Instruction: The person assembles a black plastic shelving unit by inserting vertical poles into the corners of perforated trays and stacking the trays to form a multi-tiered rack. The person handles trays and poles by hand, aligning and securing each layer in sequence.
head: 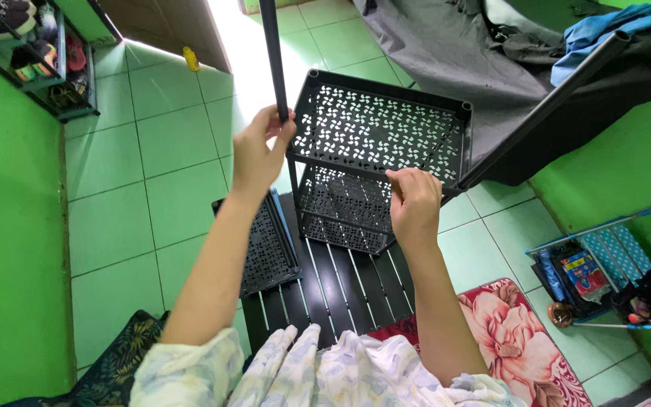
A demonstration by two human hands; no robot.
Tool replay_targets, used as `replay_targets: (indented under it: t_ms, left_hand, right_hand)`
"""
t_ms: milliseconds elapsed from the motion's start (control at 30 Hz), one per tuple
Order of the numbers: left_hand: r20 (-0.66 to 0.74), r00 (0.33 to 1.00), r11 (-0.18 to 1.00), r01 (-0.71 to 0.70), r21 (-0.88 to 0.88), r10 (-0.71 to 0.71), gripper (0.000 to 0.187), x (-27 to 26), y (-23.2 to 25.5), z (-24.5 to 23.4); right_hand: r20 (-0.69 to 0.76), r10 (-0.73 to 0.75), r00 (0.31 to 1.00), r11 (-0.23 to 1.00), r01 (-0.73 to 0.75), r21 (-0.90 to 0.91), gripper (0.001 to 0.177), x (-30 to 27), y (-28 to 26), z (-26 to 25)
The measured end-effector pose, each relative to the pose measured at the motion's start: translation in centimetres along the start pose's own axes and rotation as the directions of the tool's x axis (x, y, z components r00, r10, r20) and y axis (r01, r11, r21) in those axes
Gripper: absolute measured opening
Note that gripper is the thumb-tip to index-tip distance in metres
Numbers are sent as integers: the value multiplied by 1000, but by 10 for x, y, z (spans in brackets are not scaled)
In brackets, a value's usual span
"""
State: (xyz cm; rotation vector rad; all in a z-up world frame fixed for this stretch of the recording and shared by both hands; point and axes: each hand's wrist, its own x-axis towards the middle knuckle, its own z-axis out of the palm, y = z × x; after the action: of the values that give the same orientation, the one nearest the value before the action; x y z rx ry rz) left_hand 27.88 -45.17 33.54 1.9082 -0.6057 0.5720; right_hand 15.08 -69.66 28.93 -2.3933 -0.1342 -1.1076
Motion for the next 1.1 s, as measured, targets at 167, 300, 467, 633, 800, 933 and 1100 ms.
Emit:
replay_targets:
  t_ms: [167, 300, 467, 633, 800, 933, 1100]
  left_hand:
    - [-125, 987, 995, 99, -22, -101, 32, -16, -5, 16]
    - [-141, 985, 992, 112, 57, -103, 23, -16, -11, 17]
    - [-103, 994, 991, 44, 126, -31, 17, -12, -13, 14]
    - [-65, 998, 987, -12, 163, 23, 11, -9, -16, 13]
    - [-59, 998, 992, -1, 126, 8, 8, -8, -14, 13]
    - [-41, 999, 992, 3, 130, 2, 7, -6, -12, 10]
    - [12, 999, 989, 45, 140, -47, 7, -1, -10, 8]
  right_hand:
    - [-2, 6, 1000, 1000, -6, -6, 22, 0, 0, 0]
    - [-7, 7, 1000, 1000, -7, -2, 21, -1, 0, 2]
    - [-9, 4, 1000, 1000, -4, 5, 21, 0, 1, 2]
    - [-4, -2, 1000, 1000, 2, -3, 21, -1, 1, 4]
    - [1, 4, 1000, 1000, -4, 4, 21, -2, 2, 3]
    - [3, 8, 1000, 1000, -8, 4, 22, -1, 2, 4]
    - [-5, 10, 1000, 1000, -10, 1, 20, -1, 3, 6]
